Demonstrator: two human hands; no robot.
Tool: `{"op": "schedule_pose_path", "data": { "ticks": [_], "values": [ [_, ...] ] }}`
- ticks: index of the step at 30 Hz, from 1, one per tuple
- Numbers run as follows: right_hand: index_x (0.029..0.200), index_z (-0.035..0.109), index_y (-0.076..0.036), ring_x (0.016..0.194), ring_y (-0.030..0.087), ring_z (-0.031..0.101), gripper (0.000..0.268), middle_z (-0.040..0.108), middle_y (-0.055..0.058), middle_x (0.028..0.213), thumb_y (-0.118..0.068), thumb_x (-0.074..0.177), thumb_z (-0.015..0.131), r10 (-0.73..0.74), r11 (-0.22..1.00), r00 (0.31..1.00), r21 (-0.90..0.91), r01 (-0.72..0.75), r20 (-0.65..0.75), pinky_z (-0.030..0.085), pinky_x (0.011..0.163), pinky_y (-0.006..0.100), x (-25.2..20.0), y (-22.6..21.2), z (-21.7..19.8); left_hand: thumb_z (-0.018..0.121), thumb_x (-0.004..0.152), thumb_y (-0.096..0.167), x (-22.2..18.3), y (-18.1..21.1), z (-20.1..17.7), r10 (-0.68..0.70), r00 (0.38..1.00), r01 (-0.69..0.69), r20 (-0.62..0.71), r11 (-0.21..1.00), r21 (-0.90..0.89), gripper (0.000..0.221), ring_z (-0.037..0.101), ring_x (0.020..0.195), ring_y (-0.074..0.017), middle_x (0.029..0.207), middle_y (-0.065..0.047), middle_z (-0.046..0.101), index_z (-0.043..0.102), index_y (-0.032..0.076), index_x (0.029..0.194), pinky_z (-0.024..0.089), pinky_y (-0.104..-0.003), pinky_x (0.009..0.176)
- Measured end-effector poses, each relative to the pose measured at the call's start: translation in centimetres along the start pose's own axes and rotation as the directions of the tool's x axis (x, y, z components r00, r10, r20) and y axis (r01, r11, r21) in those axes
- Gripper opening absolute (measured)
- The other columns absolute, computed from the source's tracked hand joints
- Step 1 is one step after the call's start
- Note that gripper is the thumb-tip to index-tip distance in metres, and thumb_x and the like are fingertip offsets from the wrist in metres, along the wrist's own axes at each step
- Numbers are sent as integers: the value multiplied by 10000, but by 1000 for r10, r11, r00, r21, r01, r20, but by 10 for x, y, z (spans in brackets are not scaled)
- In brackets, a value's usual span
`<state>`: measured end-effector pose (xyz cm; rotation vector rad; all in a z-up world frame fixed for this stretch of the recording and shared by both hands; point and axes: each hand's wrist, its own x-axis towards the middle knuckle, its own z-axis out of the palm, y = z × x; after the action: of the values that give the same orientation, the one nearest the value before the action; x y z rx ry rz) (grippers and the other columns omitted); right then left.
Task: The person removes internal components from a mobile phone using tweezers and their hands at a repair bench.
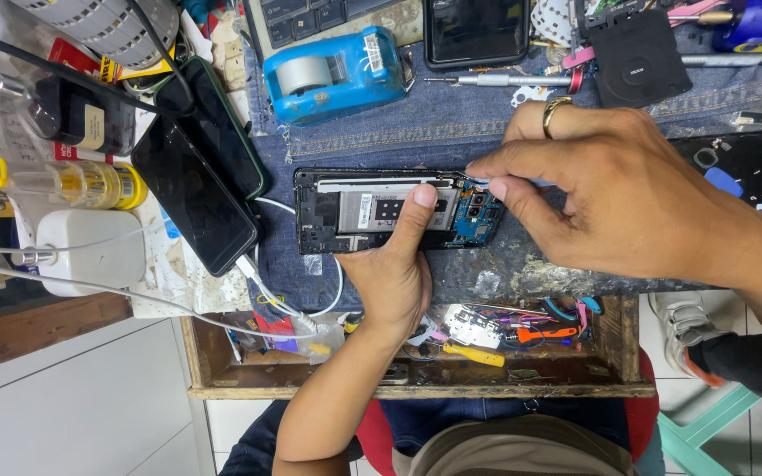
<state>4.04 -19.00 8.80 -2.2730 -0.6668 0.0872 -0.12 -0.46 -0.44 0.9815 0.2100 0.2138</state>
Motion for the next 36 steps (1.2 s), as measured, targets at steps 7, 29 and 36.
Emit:
{"op": "schedule_pose_path", "data": {
  "ticks": [7, 29, 36],
  "values": [
    [1087, 769, -35, 442, 153, 616, 226, 718, 76, 948, -91, 875, 717, 17, 1000, 1000, 18, -17, 7, 502, 404, 280, 0, 0, 1, 806, 889, -85, 0, 2, 0, -21, 1000, 21, -5, 1000, 0, 438, 655, 1037, -175, 1161, -100, 678, 594, 10, 1260, 534, -324, 972],
    [1043, 766, -41, 463, 186, 602, 206, 713, 75, 880, -106, 856, 709, 29, 999, 1000, 23, -29, 3, 494, 454, 327, 2, -1, 1, 790, 874, -89, 3, 3, 2, -33, 999, 33, 1, 998, -61, 510, 643, 1066, -176, 1196, -89, 651, 552, 34, 1307, 530, -331, 980],
    [1061, 762, -43, 494, 180, 601, 209, 717, 74, 888, -109, 871, 703, 4, 999, 1000, 48, -3, -13, 493, 486, 327, 0, 2, 3, 788, 868, -84, 3, 3, 0, -70, 997, 69, -12, 995, -67, 504, 645, 1053, -181, 1178, -91, 656, 555, 34, 1300, 532, -332, 968]
  ]
}}
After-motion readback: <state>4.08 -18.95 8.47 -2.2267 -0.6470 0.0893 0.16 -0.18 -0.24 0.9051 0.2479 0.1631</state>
